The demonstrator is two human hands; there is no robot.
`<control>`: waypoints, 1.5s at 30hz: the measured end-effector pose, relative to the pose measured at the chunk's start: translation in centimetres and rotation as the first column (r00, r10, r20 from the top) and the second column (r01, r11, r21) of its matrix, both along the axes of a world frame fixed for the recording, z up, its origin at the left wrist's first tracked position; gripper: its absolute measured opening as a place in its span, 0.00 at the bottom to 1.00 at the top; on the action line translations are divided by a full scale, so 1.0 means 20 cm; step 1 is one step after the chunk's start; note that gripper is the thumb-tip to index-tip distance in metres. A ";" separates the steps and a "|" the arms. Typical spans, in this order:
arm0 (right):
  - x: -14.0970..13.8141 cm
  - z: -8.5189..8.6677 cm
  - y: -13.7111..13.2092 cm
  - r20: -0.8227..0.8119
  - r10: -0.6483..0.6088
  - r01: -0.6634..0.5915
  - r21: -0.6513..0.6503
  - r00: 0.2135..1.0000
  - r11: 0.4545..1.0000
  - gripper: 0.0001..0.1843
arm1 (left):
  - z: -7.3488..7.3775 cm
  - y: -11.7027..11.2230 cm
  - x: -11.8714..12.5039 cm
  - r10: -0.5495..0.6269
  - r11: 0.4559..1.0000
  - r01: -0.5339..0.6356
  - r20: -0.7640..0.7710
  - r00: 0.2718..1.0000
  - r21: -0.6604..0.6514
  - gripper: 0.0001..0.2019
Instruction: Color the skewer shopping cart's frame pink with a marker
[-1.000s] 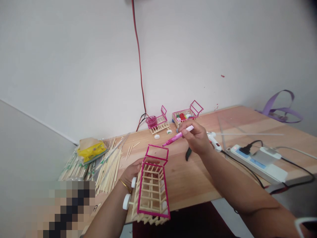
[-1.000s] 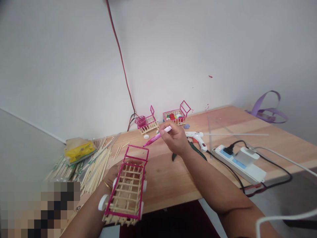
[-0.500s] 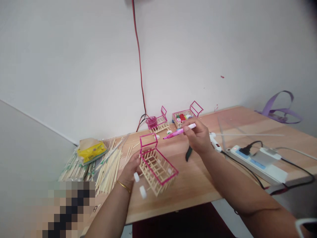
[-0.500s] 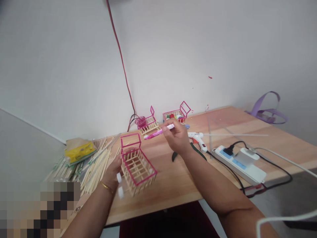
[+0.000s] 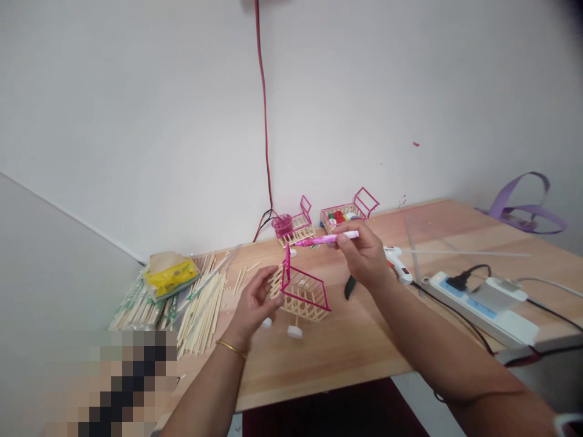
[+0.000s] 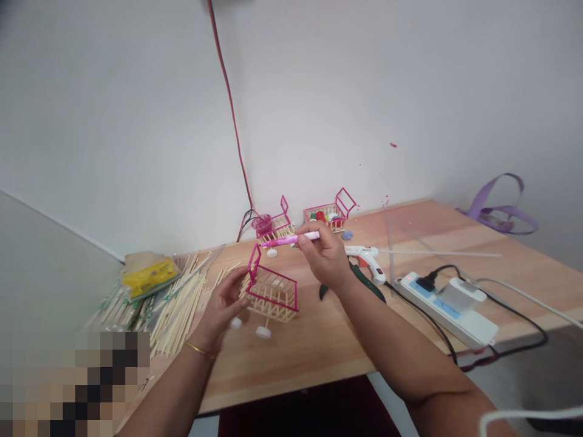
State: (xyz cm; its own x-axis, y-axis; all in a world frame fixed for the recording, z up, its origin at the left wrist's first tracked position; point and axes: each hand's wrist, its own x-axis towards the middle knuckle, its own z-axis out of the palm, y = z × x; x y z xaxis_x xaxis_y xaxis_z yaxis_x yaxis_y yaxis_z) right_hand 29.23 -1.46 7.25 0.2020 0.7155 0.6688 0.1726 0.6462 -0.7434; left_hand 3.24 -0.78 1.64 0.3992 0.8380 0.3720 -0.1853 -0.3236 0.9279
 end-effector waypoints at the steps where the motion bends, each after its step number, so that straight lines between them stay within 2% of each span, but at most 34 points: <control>1: 0.00 0.00 0.00 -0.002 -0.002 0.002 -0.004 1.000 1.000 0.08 | 0.00 0.00 0.00 0.000 1.000 0.000 -0.004 1.000 0.008 0.29; 10: -0.01 0.00 0.01 0.017 0.041 -0.041 -0.014 0.999 0.999 0.09 | 0.02 -0.03 0.02 0.063 0.997 -0.062 -0.018 0.998 0.037 0.29; 21: -0.01 0.00 0.01 0.020 0.050 -0.050 -0.041 0.999 0.998 0.10 | 0.03 -0.04 0.02 0.111 0.986 -0.089 -0.153 0.982 0.140 0.29; 36: 0.00 0.00 0.01 0.077 0.061 -0.059 -0.033 0.995 0.998 0.09 | 0.05 -0.04 0.02 0.131 0.982 -0.105 -0.172 0.976 0.154 0.29; 45: 0.02 0.02 -0.03 0.106 0.127 -0.125 -0.029 0.986 0.992 0.09 | 0.04 -0.04 0.02 0.142 0.985 -0.126 -0.141 0.980 0.115 0.28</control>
